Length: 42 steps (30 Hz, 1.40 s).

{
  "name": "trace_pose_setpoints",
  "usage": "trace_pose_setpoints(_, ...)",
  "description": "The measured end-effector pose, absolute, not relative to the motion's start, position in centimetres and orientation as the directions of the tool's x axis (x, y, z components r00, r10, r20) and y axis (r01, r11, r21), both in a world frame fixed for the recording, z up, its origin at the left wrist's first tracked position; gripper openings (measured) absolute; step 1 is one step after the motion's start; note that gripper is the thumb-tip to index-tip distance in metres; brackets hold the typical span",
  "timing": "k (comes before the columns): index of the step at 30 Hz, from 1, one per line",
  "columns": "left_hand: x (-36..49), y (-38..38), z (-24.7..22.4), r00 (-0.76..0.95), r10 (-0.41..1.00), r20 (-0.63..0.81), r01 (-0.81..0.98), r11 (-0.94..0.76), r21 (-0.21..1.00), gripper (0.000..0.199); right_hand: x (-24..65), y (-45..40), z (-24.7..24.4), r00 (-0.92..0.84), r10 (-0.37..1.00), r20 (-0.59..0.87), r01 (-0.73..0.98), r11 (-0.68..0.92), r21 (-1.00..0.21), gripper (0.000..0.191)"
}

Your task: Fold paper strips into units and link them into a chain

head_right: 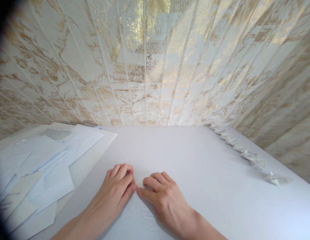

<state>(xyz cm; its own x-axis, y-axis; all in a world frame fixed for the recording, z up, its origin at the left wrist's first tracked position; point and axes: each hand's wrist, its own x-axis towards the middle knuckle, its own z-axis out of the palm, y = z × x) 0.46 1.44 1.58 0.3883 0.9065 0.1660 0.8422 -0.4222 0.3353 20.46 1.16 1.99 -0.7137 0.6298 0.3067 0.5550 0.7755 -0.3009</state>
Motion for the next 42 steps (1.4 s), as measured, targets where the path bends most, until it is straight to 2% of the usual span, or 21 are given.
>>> trace_pose_setpoints(3, -0.7, 0.6, 1.1, 0.392, 0.907, 0.155, 0.871, -0.42, 0.254, 0.028, 20.2, 1.7, 2.0, -0.682, 0.658, 0.32, 0.56, 0.75, -0.351, 0.026)
trace_pose_setpoints(5, -1.4, -0.6, 0.3, 0.4, 0.871, 0.287, 0.894, -0.439, 0.086, 0.047, 20.1, 1.9, 2.0, -0.665, 0.68, 0.309, 0.565, 0.728, -0.388, 0.026)
trace_pose_setpoints(7, -1.9, -1.8, -0.7, 0.533, 0.78, 0.328, 0.838, -0.54, -0.077, 0.059, 20.0, 2.0, 2.1, -0.654, 0.696, 0.297, 0.564, 0.71, -0.421, 0.029)
trace_pose_setpoints(9, -2.1, -2.7, -1.5, 0.609, 0.701, 0.372, 0.79, -0.577, -0.205, 0.058, 20.0, 2.1, 2.2, -0.651, 0.701, 0.29, 0.558, 0.702, -0.442, 0.034)
trace_pose_setpoints(11, -2.1, -3.0, -2.0, 0.625, 0.678, 0.387, 0.78, -0.568, -0.264, 0.056, 20.2, 2.2, 2.2, -0.655, 0.695, 0.298, 0.545, 0.707, -0.451, 0.037)
trace_pose_setpoints(14, -1.7, -2.9, -2.3, 0.628, 0.674, 0.389, 0.777, -0.572, -0.263, 0.054, 20.9, 2.3, 2.3, -0.681, 0.666, 0.305, 0.502, 0.727, -0.468, 0.035)
trace_pose_setpoints(18, -1.5, -3.1, -2.2, 0.559, 0.748, 0.358, 0.827, -0.535, -0.172, 0.054, 22.2, 2.3, 2.5, -0.713, 0.62, 0.327, 0.436, 0.758, -0.485, 0.034)
trace_pose_setpoints(20, -1.5, -3.2, -2.0, 0.542, 0.766, 0.345, 0.838, -0.523, -0.154, 0.054, 22.5, 2.0, 2.6, -0.742, 0.594, 0.311, 0.442, 0.782, -0.439, 0.034)
trace_pose_setpoints(23, -1.8, -3.0, -1.8, 0.599, 0.719, 0.353, 0.798, -0.574, -0.184, 0.052, 22.2, 1.5, 2.5, -0.775, 0.57, 0.272, 0.48, 0.811, -0.334, 0.033)
trace_pose_setpoints(26, -1.8, -2.8, -1.5, 0.599, 0.718, 0.355, 0.798, -0.571, -0.193, 0.055, 21.7, 1.4, 2.1, -0.747, 0.601, 0.285, 0.523, 0.795, -0.308, 0.032)
trace_pose_setpoints(30, -1.5, -2.8, -1.2, 0.577, 0.747, 0.33, 0.816, -0.544, -0.194, 0.064, 21.5, 1.9, 1.3, -0.62, 0.721, 0.31, 0.578, 0.687, -0.44, 0.038)
trace_pose_setpoints(34, -1.2, -3.1, -1.1, 0.57, 0.741, 0.355, 0.822, -0.525, -0.223, 0.064, 21.8, 2.2, 1.0, -0.547, 0.803, 0.235, 0.63, 0.581, -0.516, 0.049)
trace_pose_setpoints(37, -1.2, -3.3, -1.2, 0.573, 0.733, 0.366, 0.819, -0.516, -0.249, 0.067, 22.0, 1.7, 1.2, -0.557, 0.805, 0.205, 0.649, 0.576, -0.497, 0.049)
trace_pose_setpoints(42, -1.1, -3.4, -2.0, 0.589, 0.708, 0.39, 0.807, -0.499, -0.315, 0.069, 22.0, 0.4, 1.3, -0.568, 0.79, 0.231, 0.684, 0.609, -0.401, 0.051)
